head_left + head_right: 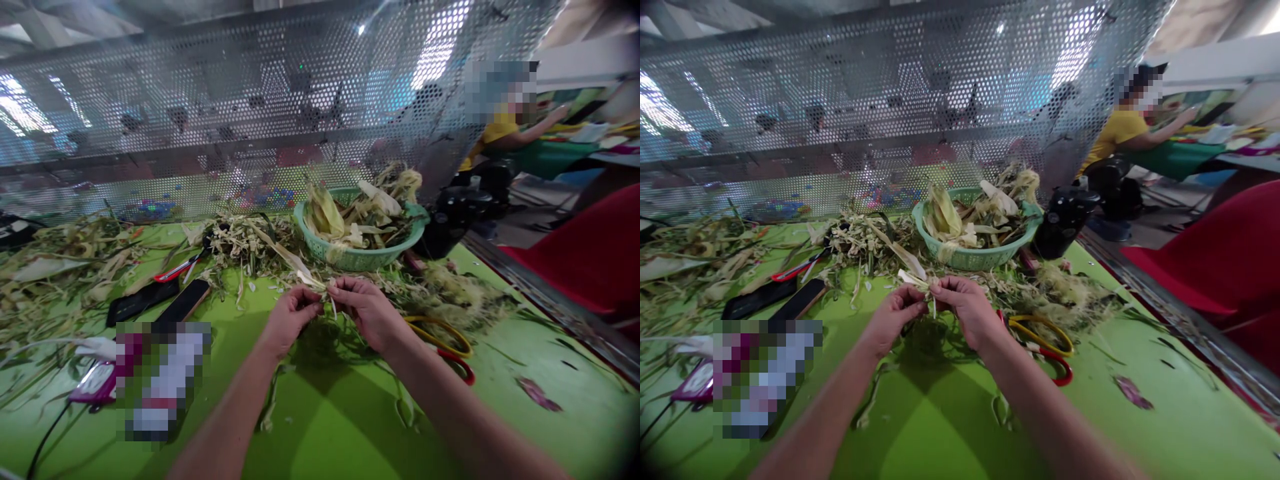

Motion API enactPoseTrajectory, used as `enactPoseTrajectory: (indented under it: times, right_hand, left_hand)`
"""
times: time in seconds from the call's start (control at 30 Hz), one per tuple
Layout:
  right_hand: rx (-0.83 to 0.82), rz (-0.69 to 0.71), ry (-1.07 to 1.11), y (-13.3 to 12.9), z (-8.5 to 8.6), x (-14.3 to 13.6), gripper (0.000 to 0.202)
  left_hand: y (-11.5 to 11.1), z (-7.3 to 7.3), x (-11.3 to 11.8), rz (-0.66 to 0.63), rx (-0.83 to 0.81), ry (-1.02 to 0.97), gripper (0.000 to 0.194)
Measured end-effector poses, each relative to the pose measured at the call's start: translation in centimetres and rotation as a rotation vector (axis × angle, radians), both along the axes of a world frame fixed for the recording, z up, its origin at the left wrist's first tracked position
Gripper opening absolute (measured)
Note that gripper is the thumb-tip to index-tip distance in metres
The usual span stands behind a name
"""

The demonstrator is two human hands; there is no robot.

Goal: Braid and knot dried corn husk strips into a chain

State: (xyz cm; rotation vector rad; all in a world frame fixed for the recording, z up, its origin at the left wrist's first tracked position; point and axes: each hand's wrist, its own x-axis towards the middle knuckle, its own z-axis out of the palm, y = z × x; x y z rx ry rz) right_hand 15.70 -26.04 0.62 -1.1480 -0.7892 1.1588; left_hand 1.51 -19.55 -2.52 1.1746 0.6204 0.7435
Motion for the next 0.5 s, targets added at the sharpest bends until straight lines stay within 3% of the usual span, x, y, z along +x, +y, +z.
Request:
enactPoseTrajectory:
  times: [0.1,0.2,0.33,0.37,0.5]
  right_hand:
    - [0.003,-0.021,-0.004,0.0,0.1,0.3,0.029]
    - [0.027,-0.081,-0.177,0.2,0.1,0.8,0.027]
    - [0.018,-0.078,-0.493,0.3,-0.2,1.2,0.024]
    - [0.020,-0.059,-0.550,0.3,-0.4,1.2,0.023]
    - [0.089,-0.033,-0.558,0.3,-0.7,0.7,0.022]
  left_hand:
    - [0.0,-0.1,0.2,-0.031,0.086,0.023,0.023]
    - [0.0,0.9,-0.4,-0.041,0.199,0.101,0.024]
    - [-0.1,2.9,-1.7,0.215,0.423,0.214,0.039]
    - [-0.1,3.1,-1.8,0.231,0.485,0.231,0.040]
    - [-0.1,2.5,-1.4,0.036,0.658,0.341,0.032]
